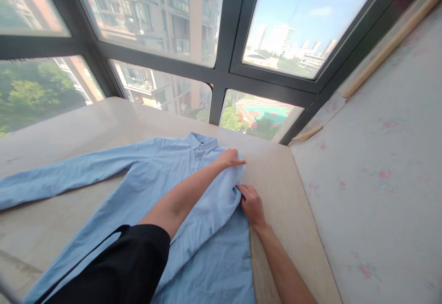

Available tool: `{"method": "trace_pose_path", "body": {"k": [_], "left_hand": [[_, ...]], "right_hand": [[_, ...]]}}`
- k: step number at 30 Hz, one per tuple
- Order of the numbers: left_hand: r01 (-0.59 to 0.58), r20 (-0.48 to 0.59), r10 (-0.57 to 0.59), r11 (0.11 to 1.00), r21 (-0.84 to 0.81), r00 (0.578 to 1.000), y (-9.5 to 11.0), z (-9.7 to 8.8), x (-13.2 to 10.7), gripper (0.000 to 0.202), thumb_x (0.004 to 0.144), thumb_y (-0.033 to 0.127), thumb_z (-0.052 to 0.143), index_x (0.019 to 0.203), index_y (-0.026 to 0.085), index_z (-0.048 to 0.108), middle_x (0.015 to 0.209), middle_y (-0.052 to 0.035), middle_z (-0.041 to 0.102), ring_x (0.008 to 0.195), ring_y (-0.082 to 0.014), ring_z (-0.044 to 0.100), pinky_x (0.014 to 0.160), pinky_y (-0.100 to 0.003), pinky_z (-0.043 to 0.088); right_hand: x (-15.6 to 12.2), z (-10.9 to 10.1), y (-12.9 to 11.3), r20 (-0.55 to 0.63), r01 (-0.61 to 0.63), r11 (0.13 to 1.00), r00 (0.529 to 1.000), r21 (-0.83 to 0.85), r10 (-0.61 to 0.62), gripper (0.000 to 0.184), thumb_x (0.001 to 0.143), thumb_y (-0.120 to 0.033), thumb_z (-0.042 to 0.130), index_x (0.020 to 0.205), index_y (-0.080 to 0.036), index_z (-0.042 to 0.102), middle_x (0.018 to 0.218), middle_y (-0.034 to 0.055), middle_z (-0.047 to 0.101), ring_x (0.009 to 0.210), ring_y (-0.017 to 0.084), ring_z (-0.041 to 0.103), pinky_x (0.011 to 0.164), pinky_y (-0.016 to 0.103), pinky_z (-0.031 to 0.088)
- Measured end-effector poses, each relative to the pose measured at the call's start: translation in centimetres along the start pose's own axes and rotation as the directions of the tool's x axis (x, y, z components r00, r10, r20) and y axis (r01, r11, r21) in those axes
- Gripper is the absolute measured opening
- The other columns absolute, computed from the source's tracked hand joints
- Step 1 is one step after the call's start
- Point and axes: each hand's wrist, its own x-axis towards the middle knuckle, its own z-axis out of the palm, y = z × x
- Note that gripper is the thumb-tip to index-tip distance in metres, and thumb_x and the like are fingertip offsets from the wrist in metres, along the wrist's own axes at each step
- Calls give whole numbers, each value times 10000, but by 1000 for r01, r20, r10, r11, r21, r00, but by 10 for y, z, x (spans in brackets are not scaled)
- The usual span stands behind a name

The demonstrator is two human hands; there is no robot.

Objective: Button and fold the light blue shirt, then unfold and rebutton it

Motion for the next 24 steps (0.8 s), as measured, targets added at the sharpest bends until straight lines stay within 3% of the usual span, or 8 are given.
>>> {"method": "trace_pose_path", "body": {"k": [4,8,13,16,18,21,24], "left_hand": [[19,42,-18,1000,-24,999,-4,10,17,235,708,318,718,879,157,703,995,-122,722,963,-256,642,784,-290,456],[49,30,-46,993,-111,999,-17,12,26,131,784,241,611,802,143,695,922,-102,715,912,-211,626,754,-262,447],[128,40,-122,963,-236,992,-30,5,28,219,836,296,541,814,135,687,740,-64,663,727,-177,615,627,-250,440],[185,48,-178,949,-257,983,-35,2,28,234,803,331,597,801,111,679,679,-64,627,648,-175,600,582,-261,421],[200,34,-197,946,-257,980,-39,2,29,245,773,351,650,788,108,674,692,-67,633,678,-180,605,593,-259,414],[201,24,-201,947,-250,979,-41,4,31,367,796,467,642,800,101,669,737,-90,661,750,-202,632,623,-258,418],[183,7,-186,956,-228,983,-37,6,34,561,816,627,571,927,84,657,888,-145,704,870,-250,666,686,-272,444]], "right_hand": [[1,2,1,30,-15,999,999,-45,17,426,829,-48,453,1125,-214,711,973,111,694,942,233,618,848,337,498],[-8,0,5,8,-83,996,996,-44,83,448,800,-31,434,1082,-231,719,949,92,702,928,218,621,839,314,491],[-20,-2,2,-53,-162,985,986,-58,159,391,810,-52,432,1029,-188,725,923,108,710,910,233,623,849,350,489],[-23,-6,-2,-24,-123,982,992,-146,121,415,810,-41,424,1061,-186,721,960,123,699,935,243,616,869,376,490],[-23,-9,-2,-29,-85,981,996,-175,81,445,825,-46,421,1142,-190,697,1087,142,681,1034,257,604,915,407,487],[-19,-11,4,-53,-7,988,999,-156,-1,544,857,-61,405,1363,-184,560,1350,161,578,1266,269,516,1028,458,454],[-13,-9,11,6,104,988,995,-110,-104,716,822,-22,388,1518,-186,357,1506,143,450,1421,244,380,1117,472,402]]}}
